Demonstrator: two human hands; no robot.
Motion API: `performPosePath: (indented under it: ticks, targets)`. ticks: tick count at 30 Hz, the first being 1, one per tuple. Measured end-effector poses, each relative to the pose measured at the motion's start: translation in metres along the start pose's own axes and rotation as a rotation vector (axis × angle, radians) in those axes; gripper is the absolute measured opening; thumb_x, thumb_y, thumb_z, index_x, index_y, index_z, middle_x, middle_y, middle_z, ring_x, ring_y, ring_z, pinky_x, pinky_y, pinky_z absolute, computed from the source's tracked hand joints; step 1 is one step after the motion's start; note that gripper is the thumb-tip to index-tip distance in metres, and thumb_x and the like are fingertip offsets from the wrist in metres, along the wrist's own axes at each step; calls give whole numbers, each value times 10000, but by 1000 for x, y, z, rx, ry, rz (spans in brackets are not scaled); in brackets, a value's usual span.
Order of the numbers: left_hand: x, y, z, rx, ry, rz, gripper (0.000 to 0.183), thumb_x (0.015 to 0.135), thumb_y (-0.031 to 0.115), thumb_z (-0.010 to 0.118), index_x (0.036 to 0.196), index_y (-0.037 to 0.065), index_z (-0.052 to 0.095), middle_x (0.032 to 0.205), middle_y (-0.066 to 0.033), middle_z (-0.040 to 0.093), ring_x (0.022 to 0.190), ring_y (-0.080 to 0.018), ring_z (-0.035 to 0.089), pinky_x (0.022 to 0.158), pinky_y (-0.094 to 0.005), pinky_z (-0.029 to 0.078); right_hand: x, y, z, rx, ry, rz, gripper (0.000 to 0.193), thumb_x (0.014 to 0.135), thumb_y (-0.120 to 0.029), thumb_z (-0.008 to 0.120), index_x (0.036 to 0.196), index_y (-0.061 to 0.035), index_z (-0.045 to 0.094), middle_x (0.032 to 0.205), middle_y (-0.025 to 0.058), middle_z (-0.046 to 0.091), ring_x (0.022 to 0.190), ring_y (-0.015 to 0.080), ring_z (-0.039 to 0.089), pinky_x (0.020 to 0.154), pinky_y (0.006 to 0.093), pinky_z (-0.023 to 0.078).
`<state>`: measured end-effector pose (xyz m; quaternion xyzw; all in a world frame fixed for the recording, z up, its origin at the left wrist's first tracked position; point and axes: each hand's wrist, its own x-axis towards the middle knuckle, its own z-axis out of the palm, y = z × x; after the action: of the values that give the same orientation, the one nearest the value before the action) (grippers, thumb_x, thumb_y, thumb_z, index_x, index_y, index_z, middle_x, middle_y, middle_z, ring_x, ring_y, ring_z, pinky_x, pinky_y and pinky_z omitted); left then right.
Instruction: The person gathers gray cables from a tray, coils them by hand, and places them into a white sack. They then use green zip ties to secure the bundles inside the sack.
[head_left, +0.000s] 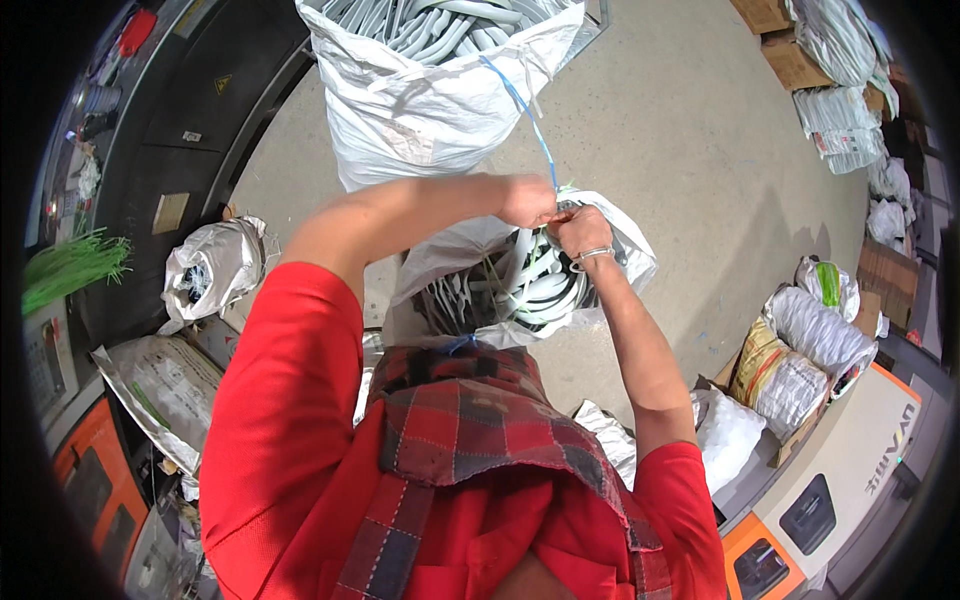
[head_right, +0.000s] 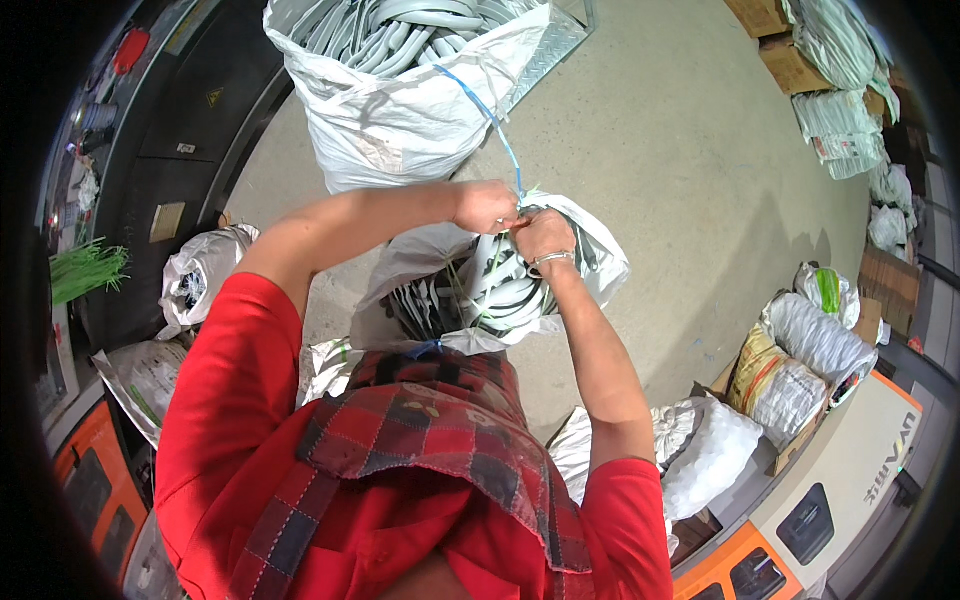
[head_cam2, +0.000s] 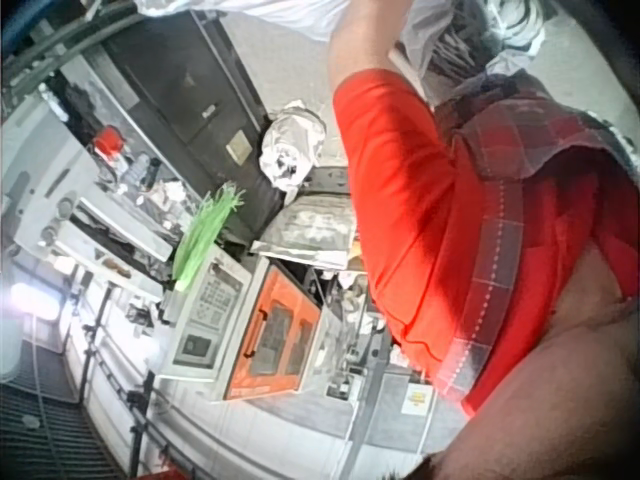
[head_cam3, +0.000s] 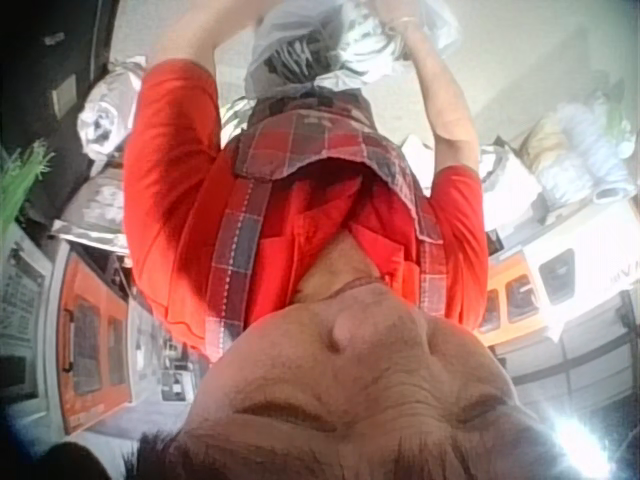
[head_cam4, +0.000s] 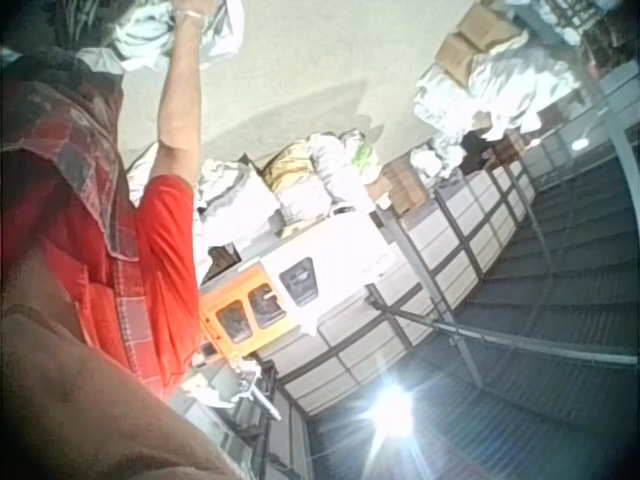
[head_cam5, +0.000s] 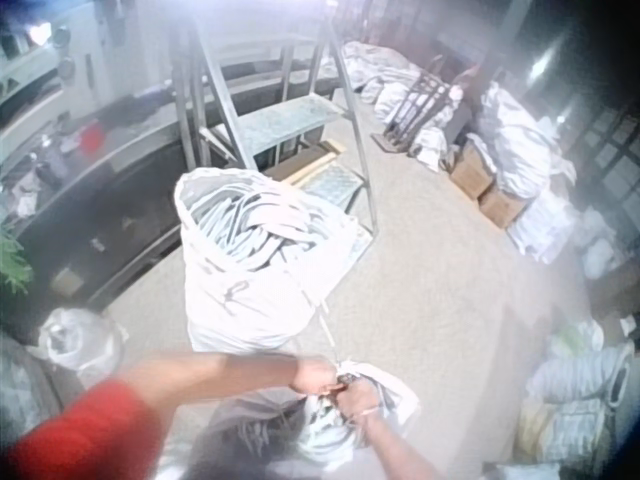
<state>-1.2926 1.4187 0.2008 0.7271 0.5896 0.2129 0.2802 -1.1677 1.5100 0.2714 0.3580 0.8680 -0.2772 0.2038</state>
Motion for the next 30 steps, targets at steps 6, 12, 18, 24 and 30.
performPosePath:
  ticks: [6, 12, 18, 24, 30]
  targets:
    - [-17, 7, 14, 38, 513, 235, 83, 717, 132, 616, 659, 99, 566, 699, -26, 498, 695, -192, 540, 700, -318, 375, 24, 24, 10, 115, -78, -23, 159, 656, -227, 697, 737, -91, 686, 735, 151, 650, 678, 286, 632, 640, 346, 495]
    - [-20, 15, 6, 195, 588, 373, 26, 684, 141, 584, 701, 122, 582, 718, 7, 488, 699, -163, 524, 724, -327, 377, 29, 25, 9, 435, -210, -18, 114, 599, 22, 724, 640, -4, 622, 620, 3, 577, 569, 98, 474, 516, 286, 423]
    - [-19, 24, -5, 247, 608, 458, 165, 684, 145, 570, 832, 143, 642, 718, 7, 486, 703, -162, 512, 794, -350, 392, 30, 32, 10, 524, -269, 41, 71, 641, -16, 692, 667, -9, 626, 613, 3, 548, 559, 118, 454, 515, 296, 407]
    - [-19, 23, -9, 309, 550, 498, 221, 687, 132, 553, 879, 159, 659, 716, 10, 490, 689, -162, 505, 816, -367, 398, 32, 28, 8, 361, -317, -21, 171, 671, -94, 724, 633, -13, 577, 602, -9, 491, 577, 106, 413, 522, 298, 388]
    - [-16, 23, -13, 255, 479, 519, 226, 669, 112, 555, 866, 150, 661, 709, 9, 495, 677, -161, 509, 794, -354, 393, 40, 40, 18, 346, -333, -115, 153, 695, -141, 705, 688, -14, 621, 624, 16, 556, 588, 116, 459, 565, 298, 414]
